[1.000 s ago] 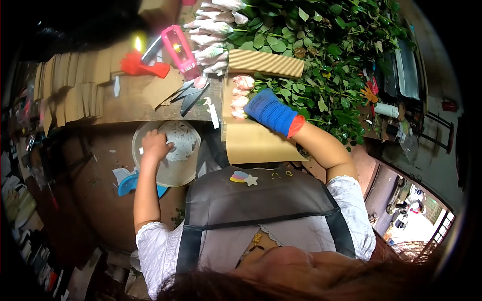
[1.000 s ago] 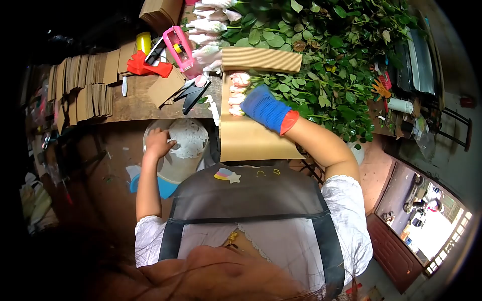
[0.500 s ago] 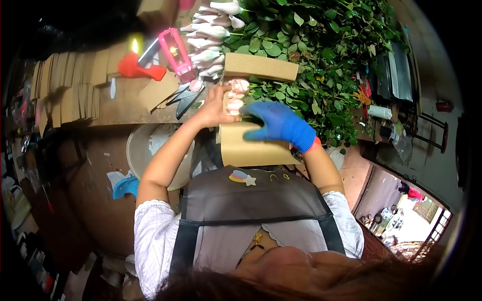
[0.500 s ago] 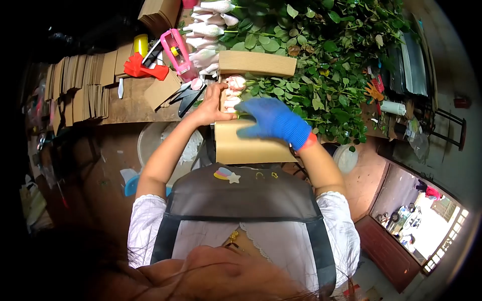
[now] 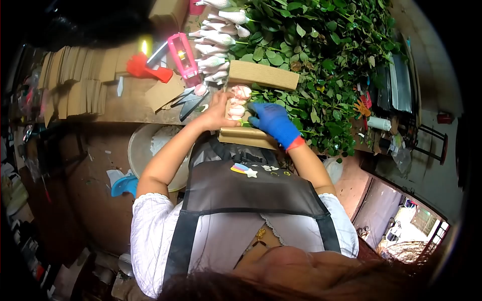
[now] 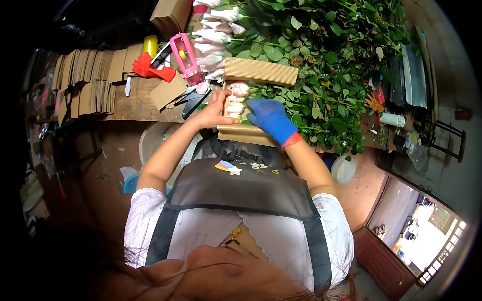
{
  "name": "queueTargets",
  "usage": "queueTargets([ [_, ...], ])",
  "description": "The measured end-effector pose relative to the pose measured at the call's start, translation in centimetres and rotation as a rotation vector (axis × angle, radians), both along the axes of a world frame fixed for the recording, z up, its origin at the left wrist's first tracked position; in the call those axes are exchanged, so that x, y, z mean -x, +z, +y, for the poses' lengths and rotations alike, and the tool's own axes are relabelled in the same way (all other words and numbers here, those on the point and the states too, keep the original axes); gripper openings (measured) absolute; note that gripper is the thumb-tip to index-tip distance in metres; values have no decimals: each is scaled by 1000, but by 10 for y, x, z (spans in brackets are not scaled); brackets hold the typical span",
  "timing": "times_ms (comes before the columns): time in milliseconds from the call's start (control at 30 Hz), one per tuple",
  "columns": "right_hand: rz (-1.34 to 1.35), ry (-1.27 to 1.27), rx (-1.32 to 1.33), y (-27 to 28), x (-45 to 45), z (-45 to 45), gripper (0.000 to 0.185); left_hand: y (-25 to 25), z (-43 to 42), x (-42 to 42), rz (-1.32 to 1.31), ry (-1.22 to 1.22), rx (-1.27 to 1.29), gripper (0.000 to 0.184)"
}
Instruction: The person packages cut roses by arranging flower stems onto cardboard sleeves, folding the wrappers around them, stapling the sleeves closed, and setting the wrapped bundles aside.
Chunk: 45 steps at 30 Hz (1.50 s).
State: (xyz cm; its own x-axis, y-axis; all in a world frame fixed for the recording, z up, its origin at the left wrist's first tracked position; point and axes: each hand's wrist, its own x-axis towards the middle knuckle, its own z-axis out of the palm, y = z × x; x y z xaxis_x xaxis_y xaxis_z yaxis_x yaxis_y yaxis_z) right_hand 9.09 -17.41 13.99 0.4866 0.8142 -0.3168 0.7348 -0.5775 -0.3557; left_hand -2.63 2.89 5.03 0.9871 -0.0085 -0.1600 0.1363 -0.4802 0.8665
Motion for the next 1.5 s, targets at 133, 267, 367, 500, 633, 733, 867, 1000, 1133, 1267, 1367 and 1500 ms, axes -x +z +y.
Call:
queueTargets([
  [133,-52,77,161,-7,-5,17,27,1,-3,3,10,21,-9,103],
  [267,-25,168,193,-5,-8,19,26,4,-3,4,17,48,71,103],
  [367,-56,213,188,-2,-7,22,23,6,-3,4,32,70,105,103],
  [500,-120,277,198,-4,-3,24,22,3,-7,5,59,169,155,95],
  [633,-131,267,256,0,-2,27,22,-4,-10,-7,-1,273,219,81],
  [733,-133,80,105,17,4,21,26,3,-12,-5,-28,300,196,79],
  [867,-218,-47,-23,6,2,23,35,4,-13,-2,-79,290,188,75],
  [1000,-102,-173,-7,-9,-8,24,32,-1,-14,-4,-89,288,176,74],
  [1133,-17,-147,-52,-14,-10,16,29,-6,-13,-4,-102,247,180,76],
  [1267,-54,-97,17,-13,-9,20,28,-23,-18,-9,-87,291,196,66],
  [1367,-107,-58,105,-3,-8,19,31,-22,-26,-13,-61,390,218,46],
  [1500,-211,-174,26,11,11,17,42,-11,-25,-12,-58,361,215,39],
])
